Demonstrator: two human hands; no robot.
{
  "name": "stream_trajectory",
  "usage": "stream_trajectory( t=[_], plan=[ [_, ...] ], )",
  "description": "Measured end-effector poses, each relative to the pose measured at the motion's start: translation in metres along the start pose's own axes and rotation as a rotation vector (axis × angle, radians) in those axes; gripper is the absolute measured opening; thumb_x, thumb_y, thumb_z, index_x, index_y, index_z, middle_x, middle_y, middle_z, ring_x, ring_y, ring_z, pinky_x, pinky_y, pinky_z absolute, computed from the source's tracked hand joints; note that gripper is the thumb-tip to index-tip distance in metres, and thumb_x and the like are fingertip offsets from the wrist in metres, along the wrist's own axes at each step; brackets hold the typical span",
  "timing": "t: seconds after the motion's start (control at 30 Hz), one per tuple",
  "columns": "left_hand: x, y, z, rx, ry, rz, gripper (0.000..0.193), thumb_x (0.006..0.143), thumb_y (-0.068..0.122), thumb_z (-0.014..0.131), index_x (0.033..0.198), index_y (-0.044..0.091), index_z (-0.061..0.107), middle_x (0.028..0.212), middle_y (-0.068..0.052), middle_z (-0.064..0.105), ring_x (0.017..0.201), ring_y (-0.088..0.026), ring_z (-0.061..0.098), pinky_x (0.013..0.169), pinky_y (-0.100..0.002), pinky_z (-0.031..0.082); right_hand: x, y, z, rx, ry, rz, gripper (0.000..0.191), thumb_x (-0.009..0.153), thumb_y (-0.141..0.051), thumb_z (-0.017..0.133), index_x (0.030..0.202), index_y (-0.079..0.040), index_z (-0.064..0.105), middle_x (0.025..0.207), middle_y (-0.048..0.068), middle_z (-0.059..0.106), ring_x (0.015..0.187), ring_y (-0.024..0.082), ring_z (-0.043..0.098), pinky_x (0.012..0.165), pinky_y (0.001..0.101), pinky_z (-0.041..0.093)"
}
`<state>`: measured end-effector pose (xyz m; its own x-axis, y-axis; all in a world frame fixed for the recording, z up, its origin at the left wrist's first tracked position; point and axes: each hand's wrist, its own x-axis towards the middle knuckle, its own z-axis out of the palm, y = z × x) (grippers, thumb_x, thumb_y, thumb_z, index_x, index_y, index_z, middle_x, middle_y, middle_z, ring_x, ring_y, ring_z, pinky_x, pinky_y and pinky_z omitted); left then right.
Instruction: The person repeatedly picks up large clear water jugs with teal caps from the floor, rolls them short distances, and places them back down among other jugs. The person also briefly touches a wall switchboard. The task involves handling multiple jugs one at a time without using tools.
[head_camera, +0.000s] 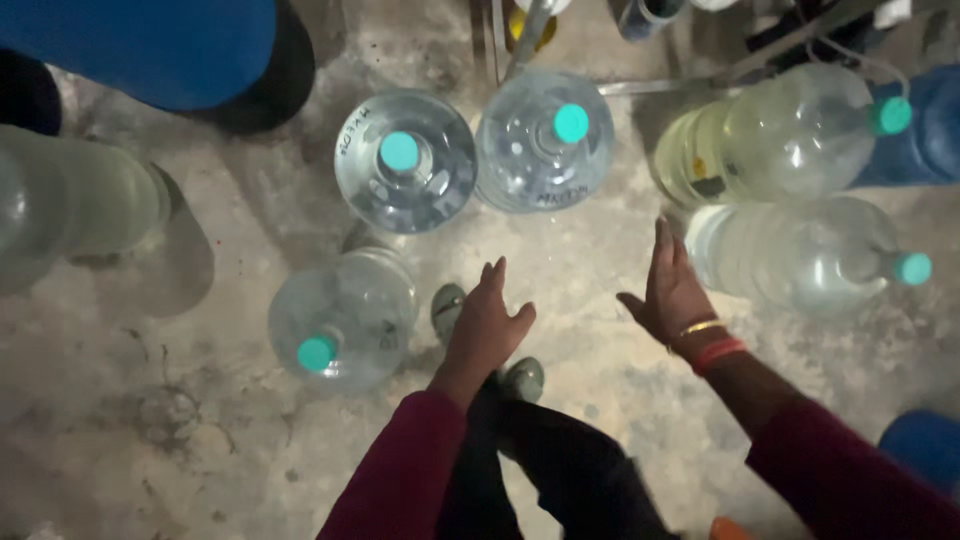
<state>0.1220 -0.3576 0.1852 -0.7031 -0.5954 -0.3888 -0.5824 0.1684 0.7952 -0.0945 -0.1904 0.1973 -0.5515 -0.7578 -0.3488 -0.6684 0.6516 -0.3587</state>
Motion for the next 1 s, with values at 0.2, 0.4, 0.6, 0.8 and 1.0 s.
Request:
stream_trajectory(
  t=[0.2,0.4,0.6,0.8,1.0],
  plan=[
    [0.046,-0.013,0.015,-0.018,0.067,0.066,0.071,0.088,0.026,0.071,0.147,-0.003,0.044,0.148,-0.033,0.049,0.132,-0.047,0.051,0.11,-0.048,0.043,0.137,-0.037,-0.014,-0.337,-0.014,-0.327,0.108,0.074,-0.023,0.084,0.154,0.013,0.022,0.157,0.038,0.029,0.137,0.053,0.039,0.113,0.0515,0.039],
    [0.047,-0.051,0.062,0.007,0.086,0.034,0.062,0.09,0.025,0.069,0.143,-0.001,0.049,0.144,-0.032,0.052,0.135,-0.045,0.049,0.11,-0.048,0.04,0.231,-0.072,0.014,-0.509,-0.186,-0.334,0.081,0.079,-0.027,0.079,0.152,-0.01,0.048,0.139,0.034,0.047,0.11,0.054,0.058,0.092,0.0572,0.05],
    [0.029,-0.077,0.095,0.073,0.04,-0.073,0.054,0.091,0.026,0.068,0.137,0.001,0.055,0.142,-0.025,0.057,0.136,-0.039,0.052,0.113,-0.046,0.04,0.243,-0.054,0.046,-0.524,0.032,-0.358,0.022,0.106,-0.02,0.057,0.106,-0.003,0.071,0.106,0.028,0.066,0.094,0.046,0.067,0.078,0.0553,0.054],
    [0.03,-0.06,0.102,-0.027,-0.019,-0.177,0.052,0.089,0.028,0.067,0.135,0.005,0.057,0.137,-0.02,0.061,0.13,-0.036,0.056,0.109,-0.043,0.044,0.199,-0.03,0.08,-0.422,0.101,-0.26,0.019,0.091,-0.014,0.058,0.097,-0.008,0.074,0.098,0.019,0.071,0.087,0.035,0.071,0.071,0.0463,0.058],
    [0.038,-0.055,0.123,-0.024,-0.067,-0.169,0.065,0.088,0.025,0.068,0.145,0.002,0.045,0.136,-0.025,0.058,0.129,-0.04,0.055,0.108,-0.045,0.043,0.166,0.001,0.109,-0.725,-0.174,-0.241,0.014,0.085,-0.013,0.066,0.088,-0.009,0.079,0.094,0.013,0.073,0.092,0.03,0.074,0.067,0.0406,0.06]
  ],
)
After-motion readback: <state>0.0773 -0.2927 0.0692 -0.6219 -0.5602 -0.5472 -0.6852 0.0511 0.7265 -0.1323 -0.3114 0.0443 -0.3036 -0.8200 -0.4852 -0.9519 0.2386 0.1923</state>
